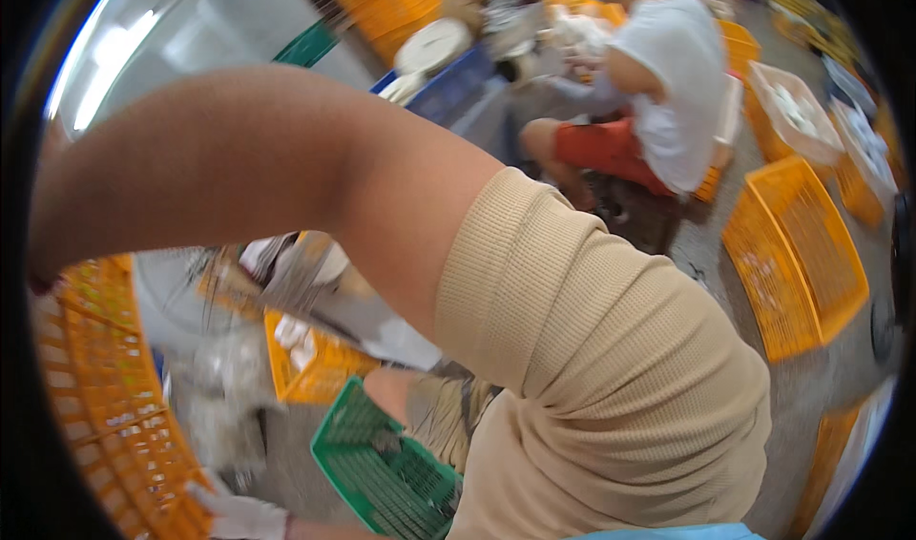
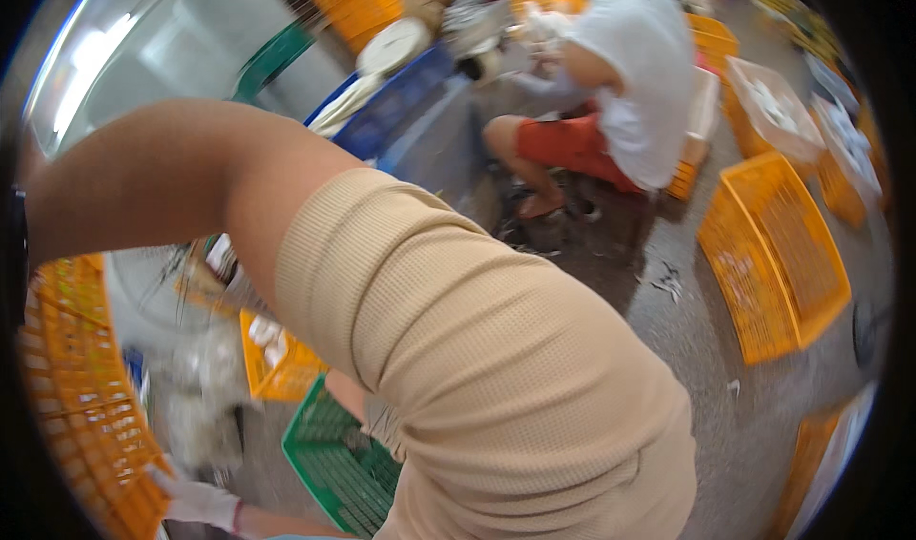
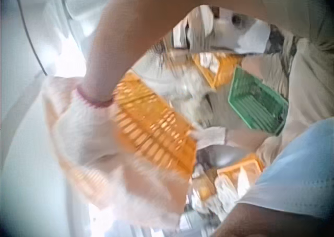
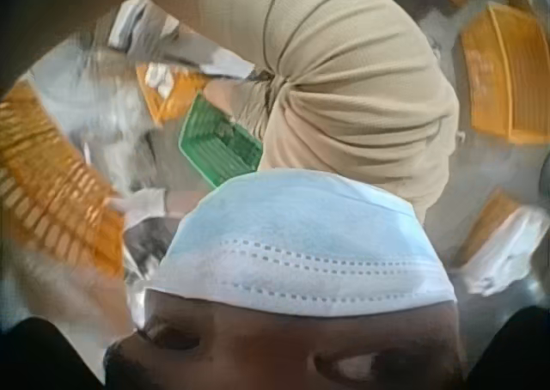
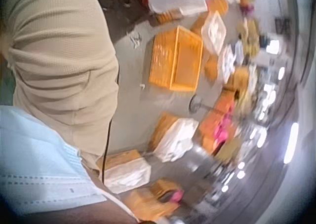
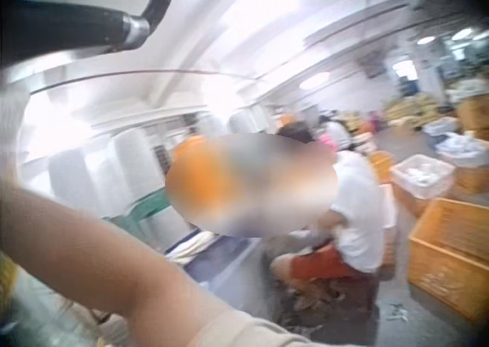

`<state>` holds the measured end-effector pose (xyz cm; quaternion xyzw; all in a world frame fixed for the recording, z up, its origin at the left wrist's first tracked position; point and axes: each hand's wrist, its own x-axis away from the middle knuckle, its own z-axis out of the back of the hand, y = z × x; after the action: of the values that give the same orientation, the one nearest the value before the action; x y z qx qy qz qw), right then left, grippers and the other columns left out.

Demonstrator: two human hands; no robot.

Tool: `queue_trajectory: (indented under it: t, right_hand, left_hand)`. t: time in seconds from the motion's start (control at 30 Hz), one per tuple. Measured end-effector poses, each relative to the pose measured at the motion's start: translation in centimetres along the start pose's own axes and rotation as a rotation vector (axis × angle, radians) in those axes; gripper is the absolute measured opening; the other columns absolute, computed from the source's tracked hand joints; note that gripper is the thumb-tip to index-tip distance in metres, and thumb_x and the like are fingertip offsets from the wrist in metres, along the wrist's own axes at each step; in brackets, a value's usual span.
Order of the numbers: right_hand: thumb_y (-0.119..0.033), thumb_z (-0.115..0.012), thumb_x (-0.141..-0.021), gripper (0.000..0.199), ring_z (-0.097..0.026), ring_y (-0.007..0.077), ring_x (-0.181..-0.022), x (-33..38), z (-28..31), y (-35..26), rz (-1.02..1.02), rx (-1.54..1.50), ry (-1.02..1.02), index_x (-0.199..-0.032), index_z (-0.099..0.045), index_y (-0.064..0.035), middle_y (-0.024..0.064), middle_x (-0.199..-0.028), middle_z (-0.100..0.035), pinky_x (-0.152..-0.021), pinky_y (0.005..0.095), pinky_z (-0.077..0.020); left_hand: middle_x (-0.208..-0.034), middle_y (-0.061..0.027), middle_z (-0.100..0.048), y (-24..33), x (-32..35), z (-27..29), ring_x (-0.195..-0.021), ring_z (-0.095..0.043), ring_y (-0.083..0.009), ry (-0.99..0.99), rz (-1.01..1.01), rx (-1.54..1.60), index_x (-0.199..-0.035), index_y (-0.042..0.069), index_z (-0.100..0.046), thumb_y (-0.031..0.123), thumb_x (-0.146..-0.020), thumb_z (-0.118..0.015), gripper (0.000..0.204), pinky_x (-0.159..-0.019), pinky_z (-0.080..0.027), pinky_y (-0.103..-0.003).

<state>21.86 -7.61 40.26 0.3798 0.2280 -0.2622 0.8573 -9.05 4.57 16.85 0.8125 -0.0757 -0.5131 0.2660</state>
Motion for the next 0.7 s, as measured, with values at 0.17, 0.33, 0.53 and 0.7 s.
queue_trajectory:
  t: [0.17,0.33,0.53,0.7]
  right_hand:
    - [-0.031,-0.069,-0.084,0.022,-0.073,0.0332,-0.078,10.5,10.0,0.4,-0.407,0.273,-0.181,-0.097,-0.082,-0.0197,0.0101,-0.088,-0.077,-0.064,0.0430,-0.0559]
    - [-0.033,-0.069,-0.084,0.022,-0.074,0.0341,-0.080,20.7,22.5,-4.6,-0.897,0.665,-0.330,-0.097,-0.082,-0.0201,0.0111,-0.090,-0.078,-0.066,0.0436,-0.0564]
    - [-0.034,-0.070,-0.085,0.023,-0.074,0.0352,-0.083,29.6,35.8,-22.1,-1.471,1.275,-0.523,-0.098,-0.082,-0.0206,0.0122,-0.093,-0.078,-0.069,0.0442,-0.0571]
    - [-0.036,-0.070,-0.086,0.023,-0.074,0.0362,-0.085,30.1,41.4,-44.8,-1.977,1.692,-0.746,-0.098,-0.082,-0.0209,0.0132,-0.095,-0.078,-0.071,0.0448,-0.0577]
  left_hand:
    - [-0.154,-0.0249,-0.052,6.0,-8.6,-14.7,-0.133,-0.062,-0.0355,-0.318,-0.276,0.061,-0.154,-0.003,-0.045,0.031,-0.110,-0.056,0.057,-0.112,-0.053,-0.044]
    - [-0.135,-0.0195,-0.065,15.4,-6.0,-31.9,-0.121,-0.067,-0.0291,-0.611,-0.533,0.414,-0.149,0.007,-0.053,0.038,-0.102,-0.065,0.057,-0.101,-0.059,-0.042]
    - [-0.124,-0.0161,-0.071,35.1,13.5,-40.9,-0.114,-0.069,-0.0285,-1.297,-0.388,0.939,-0.153,0.008,-0.050,0.037,-0.099,-0.070,0.065,-0.098,-0.057,-0.039]
    - [-0.117,-0.0148,-0.075,39.5,29.3,-33.7,-0.108,-0.071,-0.0288,-1.628,-0.728,1.167,-0.157,0.008,-0.045,0.031,-0.094,-0.076,0.074,-0.097,-0.055,-0.038]
